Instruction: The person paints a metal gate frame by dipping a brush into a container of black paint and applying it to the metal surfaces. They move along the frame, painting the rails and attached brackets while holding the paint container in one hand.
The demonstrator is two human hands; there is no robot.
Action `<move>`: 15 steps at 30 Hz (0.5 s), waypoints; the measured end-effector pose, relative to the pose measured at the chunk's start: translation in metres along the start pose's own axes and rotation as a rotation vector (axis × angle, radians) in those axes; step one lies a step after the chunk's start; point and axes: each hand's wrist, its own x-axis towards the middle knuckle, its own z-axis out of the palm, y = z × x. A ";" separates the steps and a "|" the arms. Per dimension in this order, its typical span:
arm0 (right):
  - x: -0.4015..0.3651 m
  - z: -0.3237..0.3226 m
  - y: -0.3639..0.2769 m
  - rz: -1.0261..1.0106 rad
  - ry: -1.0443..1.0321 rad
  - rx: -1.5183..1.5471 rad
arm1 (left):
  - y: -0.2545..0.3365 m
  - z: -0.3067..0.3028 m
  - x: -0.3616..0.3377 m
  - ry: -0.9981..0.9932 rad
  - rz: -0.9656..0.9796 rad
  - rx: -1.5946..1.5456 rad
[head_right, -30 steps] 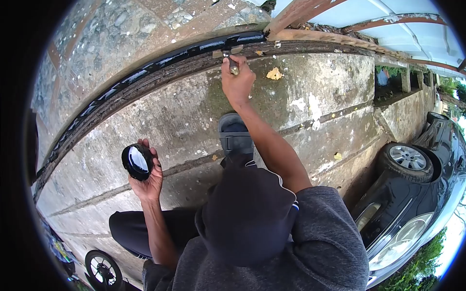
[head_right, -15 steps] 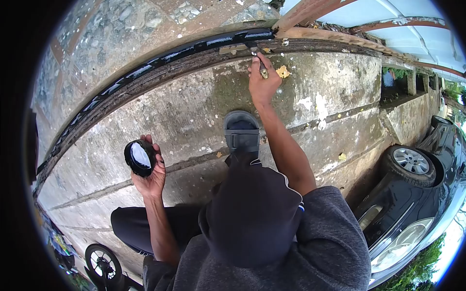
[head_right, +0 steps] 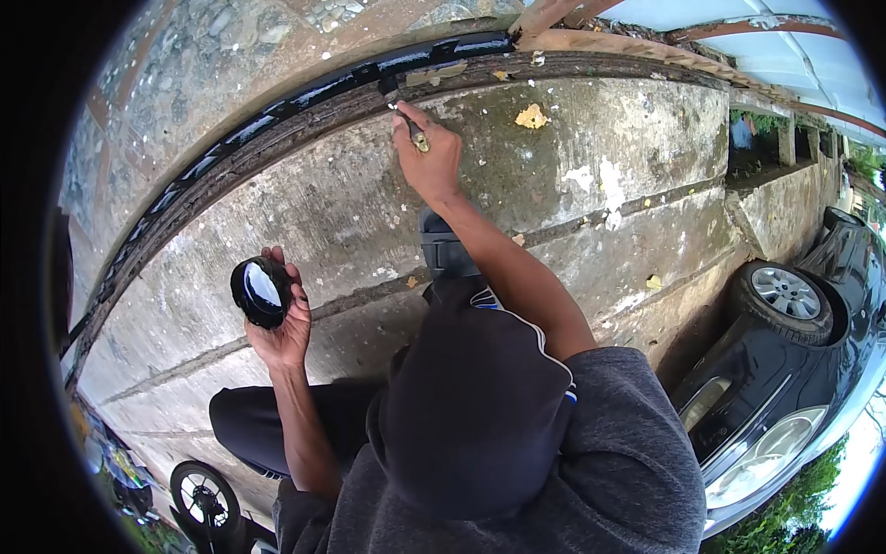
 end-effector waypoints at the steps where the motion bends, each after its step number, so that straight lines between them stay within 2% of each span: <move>1: 0.007 -0.010 -0.020 0.198 0.033 0.112 | 0.000 0.000 0.000 0.003 0.005 0.000; 4: 0.020 -0.032 -0.012 0.224 0.113 0.053 | 0.000 0.000 -0.001 -0.002 0.016 0.008; 7: 0.019 -0.033 -0.006 0.115 0.266 0.037 | 0.000 0.002 -0.001 0.005 0.012 0.001; 10: 0.016 -0.030 -0.004 0.103 0.349 0.014 | 0.002 0.005 -0.002 -0.004 -0.016 -0.010; 15: 0.014 -0.024 -0.007 0.157 0.386 0.071 | 0.001 0.006 -0.002 -0.014 -0.021 -0.001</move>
